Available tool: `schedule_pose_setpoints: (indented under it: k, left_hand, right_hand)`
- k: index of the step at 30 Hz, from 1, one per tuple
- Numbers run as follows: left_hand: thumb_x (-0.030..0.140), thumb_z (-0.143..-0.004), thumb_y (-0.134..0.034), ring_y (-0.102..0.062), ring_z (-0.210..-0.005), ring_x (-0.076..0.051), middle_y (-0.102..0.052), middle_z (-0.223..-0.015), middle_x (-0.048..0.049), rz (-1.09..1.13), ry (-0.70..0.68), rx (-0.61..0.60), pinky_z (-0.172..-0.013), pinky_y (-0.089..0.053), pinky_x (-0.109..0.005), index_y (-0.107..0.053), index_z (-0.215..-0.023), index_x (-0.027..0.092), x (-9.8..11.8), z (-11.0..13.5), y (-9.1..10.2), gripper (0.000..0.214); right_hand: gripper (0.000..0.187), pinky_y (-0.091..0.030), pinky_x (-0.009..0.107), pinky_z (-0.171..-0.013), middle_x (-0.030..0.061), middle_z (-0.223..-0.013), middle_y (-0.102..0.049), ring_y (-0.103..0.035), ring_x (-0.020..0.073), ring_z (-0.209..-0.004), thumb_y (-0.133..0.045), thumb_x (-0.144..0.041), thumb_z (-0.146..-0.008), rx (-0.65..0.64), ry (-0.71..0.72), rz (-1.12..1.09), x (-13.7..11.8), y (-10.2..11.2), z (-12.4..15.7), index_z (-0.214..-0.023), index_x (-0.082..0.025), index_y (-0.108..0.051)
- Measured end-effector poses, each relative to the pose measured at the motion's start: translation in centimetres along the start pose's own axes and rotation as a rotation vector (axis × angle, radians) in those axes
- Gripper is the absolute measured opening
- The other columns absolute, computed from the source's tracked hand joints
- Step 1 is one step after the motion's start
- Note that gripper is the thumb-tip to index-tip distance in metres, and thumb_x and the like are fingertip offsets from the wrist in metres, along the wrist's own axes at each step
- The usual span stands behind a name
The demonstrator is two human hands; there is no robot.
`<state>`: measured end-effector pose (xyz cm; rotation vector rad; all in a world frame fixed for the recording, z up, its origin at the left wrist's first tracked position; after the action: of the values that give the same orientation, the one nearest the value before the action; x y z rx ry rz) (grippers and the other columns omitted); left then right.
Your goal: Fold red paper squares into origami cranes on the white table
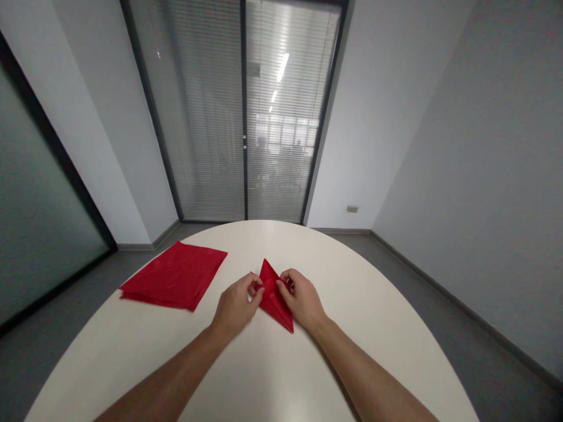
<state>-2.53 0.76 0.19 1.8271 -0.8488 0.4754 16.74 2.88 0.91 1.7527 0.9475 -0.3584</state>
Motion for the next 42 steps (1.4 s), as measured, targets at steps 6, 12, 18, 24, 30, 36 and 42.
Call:
schedule_pose_setpoints:
  k: [6,12,18,24,30,36,42]
  left_hand:
    - [0.025,-0.089,-0.059,-0.065,-0.075,-0.016,-0.069,-0.084,0.0023,-0.012,0.05,0.006,-0.069,-0.045,-0.026,-0.059,-0.101,0.026,0.0,0.0,0.0,0.012]
    - [0.023,-0.089,-0.06,-0.066,-0.08,-0.018,-0.071,-0.087,0.0001,-0.071,0.047,0.042,-0.075,-0.047,-0.029,-0.059,-0.099,0.024,-0.1,-0.2,0.0,0.01]
    - [0.023,-0.091,-0.058,-0.066,-0.08,-0.019,-0.071,-0.088,-0.0015,-0.058,0.048,0.044,-0.076,-0.047,-0.031,-0.058,-0.1,0.023,0.0,-0.1,0.0,0.009]
    - [0.025,-0.091,-0.057,-0.067,-0.09,-0.022,-0.071,-0.096,-0.0056,-0.026,-0.011,0.003,-0.085,-0.049,-0.035,-0.06,-0.111,0.023,0.2,-0.1,-0.1,0.021]
    - [0.018,-0.088,-0.057,-0.063,-0.105,-0.025,-0.071,-0.107,-0.0087,0.023,-0.105,-0.122,-0.099,-0.046,-0.042,-0.063,-0.125,0.023,0.1,-0.1,-0.3,0.038]
    - [0.015,-0.082,-0.062,-0.064,-0.107,-0.023,-0.073,-0.116,-0.007,0.187,-0.09,-0.185,-0.103,-0.046,-0.039,-0.069,-0.119,0.023,0.1,-0.4,-0.4,0.038]
    - [0.01,-0.08,-0.061,-0.067,-0.104,-0.023,-0.075,-0.111,-0.0067,0.252,-0.038,-0.174,-0.099,-0.049,-0.037,-0.072,-0.107,0.022,-0.2,-0.7,-0.3,0.032]
  right_hand:
    - [0.014,-0.047,0.031,-0.075,0.0028,-0.091,-0.068,-0.061,0.0184,-0.081,-0.054,-0.028,-0.095,-0.016,0.045,-0.049,-0.2,0.0,0.1,-0.103,-0.023,-0.064]
    - [0.023,-0.049,0.032,-0.082,0.0041,-0.102,-0.07,-0.064,0.0192,-0.09,-0.061,-0.031,-0.091,-0.083,0.088,-0.07,-1.2,0.6,0.5,-0.112,-0.023,-0.063]
    - [0.034,-0.048,0.032,-0.081,0.0048,-0.107,-0.07,-0.064,0.0201,-0.09,-0.071,-0.035,-0.083,-0.109,0.104,0.007,-1.3,0.7,0.6,-0.113,-0.022,-0.062]
    - [0.027,-0.046,0.031,-0.075,0.0044,-0.101,-0.068,-0.061,0.0187,-0.082,-0.07,-0.032,-0.083,-0.13,0.106,0.031,-1.1,0.4,0.6,-0.106,-0.022,-0.061]
    - [0.022,-0.045,0.031,-0.076,0.0033,-0.097,-0.066,-0.059,0.0191,-0.083,-0.065,-0.028,-0.083,-0.138,0.096,0.007,-0.8,0.1,0.5,-0.103,-0.022,-0.056]
    - [0.022,-0.043,0.03,-0.073,0.0031,-0.093,-0.065,-0.058,0.0195,-0.081,-0.061,-0.022,-0.082,-0.169,0.076,0.034,-0.8,0.1,0.5,-0.103,-0.022,-0.053]
    - [0.015,-0.042,0.028,-0.069,0.0008,-0.088,-0.064,-0.058,0.0182,-0.076,-0.055,-0.027,-0.09,-0.138,0.028,-0.055,-0.8,0.2,0.4,-0.104,-0.023,-0.051]
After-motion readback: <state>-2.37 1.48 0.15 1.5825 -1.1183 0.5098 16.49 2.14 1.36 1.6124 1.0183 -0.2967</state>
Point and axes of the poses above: each hand's wrist, its own z-axis away from the middle knuckle, its own y-axis out of the back of the hand, x = y × z, the point moved 1 cm from there along -z, towards the middle knuckle
